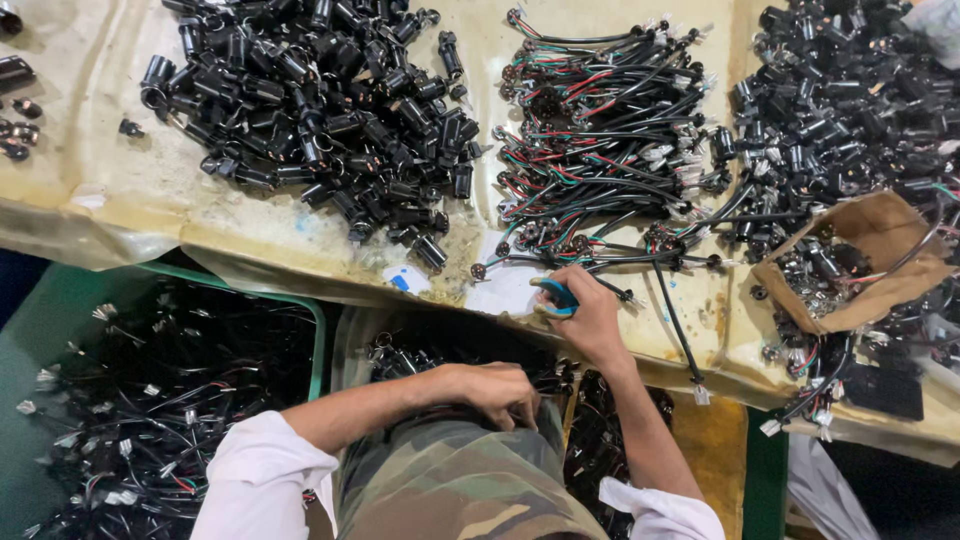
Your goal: The person repeatedly picks small black cylindrical components with attached wires from a table, uses blue-handled pliers to cut the wires near the component, and drops the cut pieces into a green bin below. The process continues with many similar items across the table.
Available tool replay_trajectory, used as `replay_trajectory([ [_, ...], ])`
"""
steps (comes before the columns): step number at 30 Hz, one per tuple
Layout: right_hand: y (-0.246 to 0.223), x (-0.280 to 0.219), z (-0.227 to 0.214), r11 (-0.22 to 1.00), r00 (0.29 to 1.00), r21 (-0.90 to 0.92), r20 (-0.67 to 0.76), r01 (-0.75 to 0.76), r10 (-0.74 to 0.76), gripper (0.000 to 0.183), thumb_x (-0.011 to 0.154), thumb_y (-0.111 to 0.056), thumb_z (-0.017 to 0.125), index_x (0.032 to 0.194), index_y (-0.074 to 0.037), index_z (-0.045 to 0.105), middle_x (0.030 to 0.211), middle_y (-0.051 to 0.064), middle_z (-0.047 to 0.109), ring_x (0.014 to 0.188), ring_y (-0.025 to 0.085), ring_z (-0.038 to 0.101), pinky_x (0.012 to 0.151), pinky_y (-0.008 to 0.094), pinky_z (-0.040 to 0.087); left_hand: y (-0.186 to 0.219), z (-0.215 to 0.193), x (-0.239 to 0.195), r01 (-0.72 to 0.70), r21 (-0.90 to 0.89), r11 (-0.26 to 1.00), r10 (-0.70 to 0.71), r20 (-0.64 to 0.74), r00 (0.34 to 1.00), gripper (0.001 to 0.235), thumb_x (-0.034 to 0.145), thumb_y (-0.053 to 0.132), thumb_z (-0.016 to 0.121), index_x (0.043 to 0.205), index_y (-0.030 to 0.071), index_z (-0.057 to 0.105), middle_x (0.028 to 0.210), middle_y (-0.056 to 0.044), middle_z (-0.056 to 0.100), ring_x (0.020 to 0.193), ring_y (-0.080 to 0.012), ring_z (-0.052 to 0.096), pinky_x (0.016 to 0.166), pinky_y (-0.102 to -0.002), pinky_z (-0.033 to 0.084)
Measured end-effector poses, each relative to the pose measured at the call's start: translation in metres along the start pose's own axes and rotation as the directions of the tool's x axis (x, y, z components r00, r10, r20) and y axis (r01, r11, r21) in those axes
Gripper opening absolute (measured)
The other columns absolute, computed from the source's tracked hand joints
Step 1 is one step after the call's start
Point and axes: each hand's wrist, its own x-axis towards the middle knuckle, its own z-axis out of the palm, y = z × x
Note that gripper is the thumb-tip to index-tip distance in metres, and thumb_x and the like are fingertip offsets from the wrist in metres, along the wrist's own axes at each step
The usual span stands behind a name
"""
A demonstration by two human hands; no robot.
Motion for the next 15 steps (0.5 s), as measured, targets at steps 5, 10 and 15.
replay_trajectory([
  [5, -0.002, -0.001, 0.000, 0.999, 0.999, -0.009, 0.005, 0.034, -0.034, 0.017, 0.078, -0.007, 0.078, 0.091, -0.004, 0.067, 0.092, 0.009, 0.069, 0.079, 0.026, 0.069, 0.069, 0.034, 0.054, 0.006, 0.005, -0.014, 0.178, 0.371, 0.911, -0.192, 0.000, 0.981, 0.016, 0.073, 0.020, 0.073, 0.085, 0.010, 0.076, 0.086, -0.011, 0.073, 0.090, -0.0331, 0.068, 0.079, -0.051, 0.046],
  [10, -0.001, -0.003, 0.000, 1.000, 1.000, -0.015, 0.002, 0.009, -0.009, 0.017, 0.081, -0.010, 0.079, 0.088, -0.003, 0.065, 0.092, 0.008, 0.069, 0.077, 0.025, 0.069, 0.069, 0.033, 0.054, -0.002, 0.022, -0.010, 0.102, 0.530, 0.842, -0.101, -0.030, 0.994, 0.012, 0.087, 0.021, 0.061, 0.086, 0.015, 0.072, 0.083, -0.008, 0.070, 0.090, -0.0289, 0.068, 0.091, -0.048, 0.044],
  [15, 0.000, -0.002, 0.001, 1.000, 1.000, -0.008, 0.003, 0.009, -0.009, 0.017, 0.080, -0.009, 0.079, 0.088, -0.003, 0.066, 0.093, 0.008, 0.069, 0.079, 0.024, 0.070, 0.070, 0.033, 0.055, -0.011, 0.028, -0.017, -0.005, 0.465, 0.885, 0.070, -0.122, 0.990, 0.020, 0.085, 0.020, 0.059, 0.097, 0.018, 0.075, 0.085, -0.004, 0.067, 0.092, -0.0250, 0.065, 0.095, -0.053, 0.037],
])
